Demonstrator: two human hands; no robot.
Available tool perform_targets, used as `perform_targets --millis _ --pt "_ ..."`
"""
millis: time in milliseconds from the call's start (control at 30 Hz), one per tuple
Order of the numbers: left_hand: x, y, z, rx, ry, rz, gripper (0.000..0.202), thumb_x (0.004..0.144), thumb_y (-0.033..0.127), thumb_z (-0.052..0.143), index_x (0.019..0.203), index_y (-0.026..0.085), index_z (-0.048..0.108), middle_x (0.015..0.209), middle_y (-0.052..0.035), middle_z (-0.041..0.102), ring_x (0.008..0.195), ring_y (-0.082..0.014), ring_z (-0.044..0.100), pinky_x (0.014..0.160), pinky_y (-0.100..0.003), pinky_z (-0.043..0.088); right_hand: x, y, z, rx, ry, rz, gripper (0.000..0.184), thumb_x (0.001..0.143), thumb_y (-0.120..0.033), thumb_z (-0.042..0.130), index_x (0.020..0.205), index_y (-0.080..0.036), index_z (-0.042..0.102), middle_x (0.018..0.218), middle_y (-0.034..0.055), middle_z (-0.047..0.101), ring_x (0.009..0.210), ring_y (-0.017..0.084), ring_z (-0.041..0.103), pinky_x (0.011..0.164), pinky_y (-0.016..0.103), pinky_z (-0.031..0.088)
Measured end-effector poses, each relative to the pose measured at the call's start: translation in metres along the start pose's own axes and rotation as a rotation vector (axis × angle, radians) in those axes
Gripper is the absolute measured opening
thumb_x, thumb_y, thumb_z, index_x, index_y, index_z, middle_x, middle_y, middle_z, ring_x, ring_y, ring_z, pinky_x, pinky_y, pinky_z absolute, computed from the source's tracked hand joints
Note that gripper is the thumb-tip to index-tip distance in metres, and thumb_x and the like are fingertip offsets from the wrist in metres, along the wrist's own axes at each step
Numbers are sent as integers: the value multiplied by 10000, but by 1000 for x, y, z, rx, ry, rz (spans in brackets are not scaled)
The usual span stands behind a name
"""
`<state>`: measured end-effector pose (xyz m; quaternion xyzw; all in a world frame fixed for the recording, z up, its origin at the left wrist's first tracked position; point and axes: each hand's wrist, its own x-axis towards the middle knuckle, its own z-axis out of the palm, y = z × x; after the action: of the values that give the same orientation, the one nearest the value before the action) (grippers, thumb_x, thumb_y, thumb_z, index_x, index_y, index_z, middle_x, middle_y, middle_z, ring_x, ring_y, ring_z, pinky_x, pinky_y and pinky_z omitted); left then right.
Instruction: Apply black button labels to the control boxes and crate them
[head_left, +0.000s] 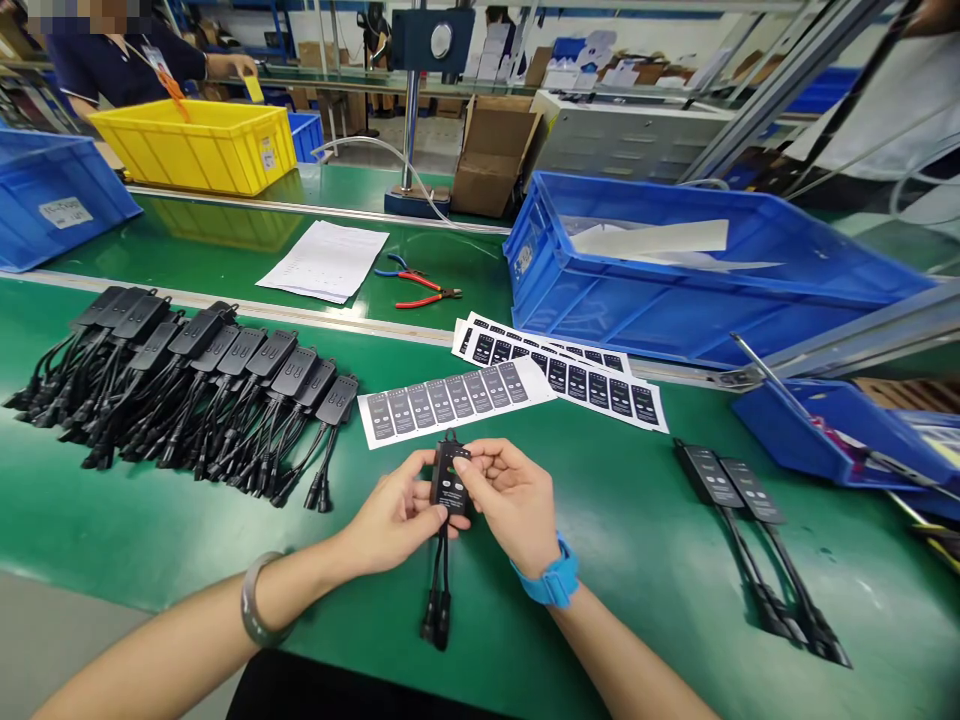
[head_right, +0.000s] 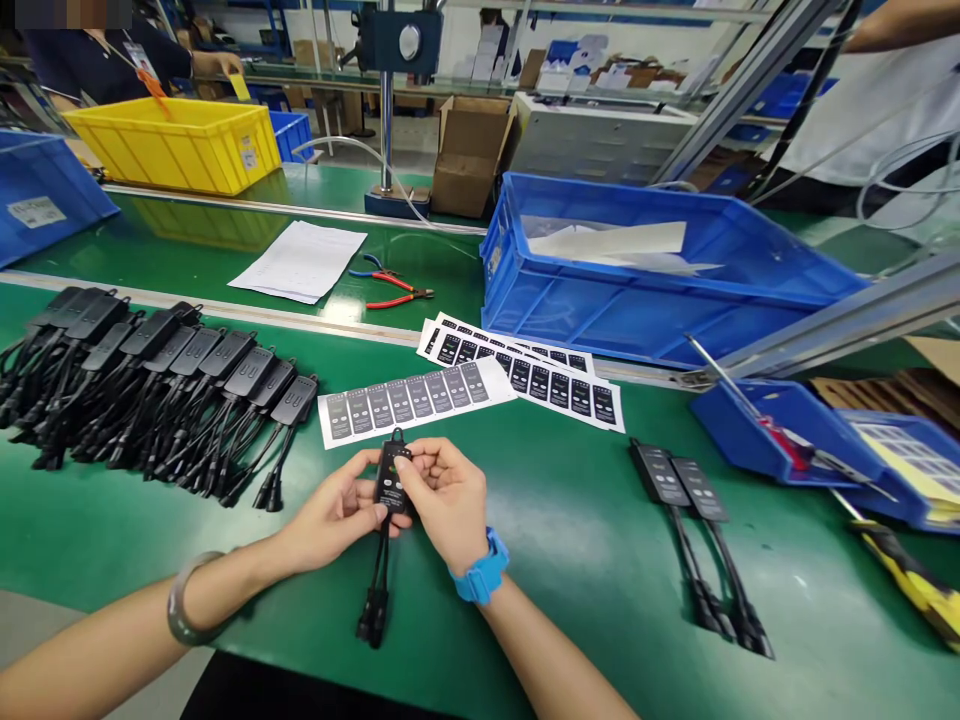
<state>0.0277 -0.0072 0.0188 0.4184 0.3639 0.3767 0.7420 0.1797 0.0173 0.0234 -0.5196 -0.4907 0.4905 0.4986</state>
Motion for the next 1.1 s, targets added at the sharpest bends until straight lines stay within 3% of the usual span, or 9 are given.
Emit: perform_targets --millis 167,267,367,500,600,667,833,967,1100 --pt "0 1 0 1 11 1 485 815 369 719 1160 173 440 838 -73 704 799 -208 710 764 -336 554 1 2 -1 22 30 -14 407 718 -314 774 1026 -244 517 581 -84 522 496 110 490 464 224 431" --pt "1 1 -3 -58 -7 -2 456 800 342 725 1124 178 449 867 -73 708 786 -219 720 739 -331 554 3 5 -3 -40 6 -20 396 737 -321 754 1046 -247 519 707 -58 509 564 111 489 481 219 445" --pt "3 1 -6 -146 12 -12 375 830 353 657 1101 181 463 875 -72 713 733 -221 722 681 -316 547 2 11 -3 -99 -142 -10 497 753 -313 727 1199 -249 519 882 -5 532 671 131 525 531 235 488" --pt "6 2 -9 -173 128 -5 356 843 374 614 1108 197 454 877 -53 712 667 -188 702 645 -292 534 -3 16 -1 -133 -351 -35 765 730 -290 752 1411 -265 406 1173 77 601 974 222 602 827 352 537" --pt "7 2 -7 -119 155 -3 426 835 415 635 1138 200 428 846 -46 708 658 -189 704 626 -287 541 -6 17 2 -86 -374 -26 625 843 -323 628 1428 -257 417 1214 80 624 1031 231 609 940 389 488" --pt "8 0 -7 -79 157 4 430 839 433 633 1131 201 419 794 -30 699 619 -180 699 598 -278 545 -6 17 4 -64 -342 5 508 889 -326 544 1387 -254 473 1134 62 659 960 210 625 918 370 492" --pt "11 -7 -8 13 186 10 336 848 402 620 1055 213 434 682 14 662 549 -159 682 543 -239 530 -7 20 9 -53 -267 3 402 865 -300 553 1263 -243 558 982 34 684 822 185 620 825 329 515" --pt "12 -11 -9 10 198 9 377 845 419 622 1102 205 447 770 -20 689 595 -169 690 601 -282 558 -8 22 11 -79 -289 9 421 897 -326 509 1310 -243 523 1044 48 678 847 192 632 818 332 519" --pt "10 -8 -12 -46 124 15 511 907 515 518 1308 210 434 992 -77 692 771 -195 702 737 -343 566 -6 16 10 -380 -252 -196 600 886 -341 540 1452 -234 374 1250 114 587 1093 262 588 931 397 486"
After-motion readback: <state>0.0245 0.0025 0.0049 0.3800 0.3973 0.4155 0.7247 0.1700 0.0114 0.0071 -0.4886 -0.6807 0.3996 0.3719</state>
